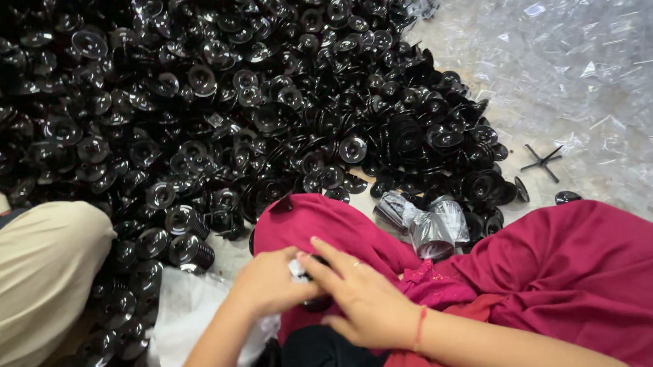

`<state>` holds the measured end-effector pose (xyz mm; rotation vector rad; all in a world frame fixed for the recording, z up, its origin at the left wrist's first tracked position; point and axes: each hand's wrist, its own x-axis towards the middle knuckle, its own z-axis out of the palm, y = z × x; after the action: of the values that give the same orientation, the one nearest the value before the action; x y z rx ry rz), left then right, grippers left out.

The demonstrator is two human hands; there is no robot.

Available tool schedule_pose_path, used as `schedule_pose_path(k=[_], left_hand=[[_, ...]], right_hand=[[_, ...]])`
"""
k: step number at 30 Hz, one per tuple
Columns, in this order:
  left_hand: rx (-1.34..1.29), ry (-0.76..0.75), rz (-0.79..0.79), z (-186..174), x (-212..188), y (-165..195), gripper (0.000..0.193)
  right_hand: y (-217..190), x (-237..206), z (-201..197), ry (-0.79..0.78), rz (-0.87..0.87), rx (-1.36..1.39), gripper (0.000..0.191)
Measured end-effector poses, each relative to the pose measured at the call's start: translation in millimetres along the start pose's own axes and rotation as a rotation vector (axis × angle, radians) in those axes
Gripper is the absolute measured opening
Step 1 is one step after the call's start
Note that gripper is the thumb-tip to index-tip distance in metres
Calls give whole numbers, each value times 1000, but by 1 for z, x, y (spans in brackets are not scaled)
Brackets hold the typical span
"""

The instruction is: The person sits on the floor among a large pile of black plastic parts and wraps each part in a clear plastic bag by hand, twisting the bag closed and setting the wrapped part aside, repeating this for successive parts.

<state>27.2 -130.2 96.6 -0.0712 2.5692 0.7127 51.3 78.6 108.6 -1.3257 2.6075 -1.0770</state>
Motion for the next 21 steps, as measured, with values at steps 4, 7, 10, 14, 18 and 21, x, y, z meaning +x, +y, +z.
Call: schedule_pose_path(k=[4, 7, 10, 14, 18, 21], left_hand=[[-87, 30, -18, 10, -25, -1, 85], [-408, 95, 226, 30, -39, -23, 96], [-617, 238, 318, 63, -42, -41, 90], [-829, 352, 130, 96, -27, -45, 60], [-1022, 342, 95, 102, -19, -46, 51], [-1014, 344, 117, 98, -21, -46, 46]], right_hand=[[4, 3, 12, -25, 26, 29, 82], [10, -5, 11, -12, 108, 64, 77], [19, -8, 7, 73, 196, 130, 76], [33, -10, 2, 167, 205, 273, 78], [50, -17, -3, 89, 529, 862, 77], [61, -21, -4, 55, 550, 773, 75]])
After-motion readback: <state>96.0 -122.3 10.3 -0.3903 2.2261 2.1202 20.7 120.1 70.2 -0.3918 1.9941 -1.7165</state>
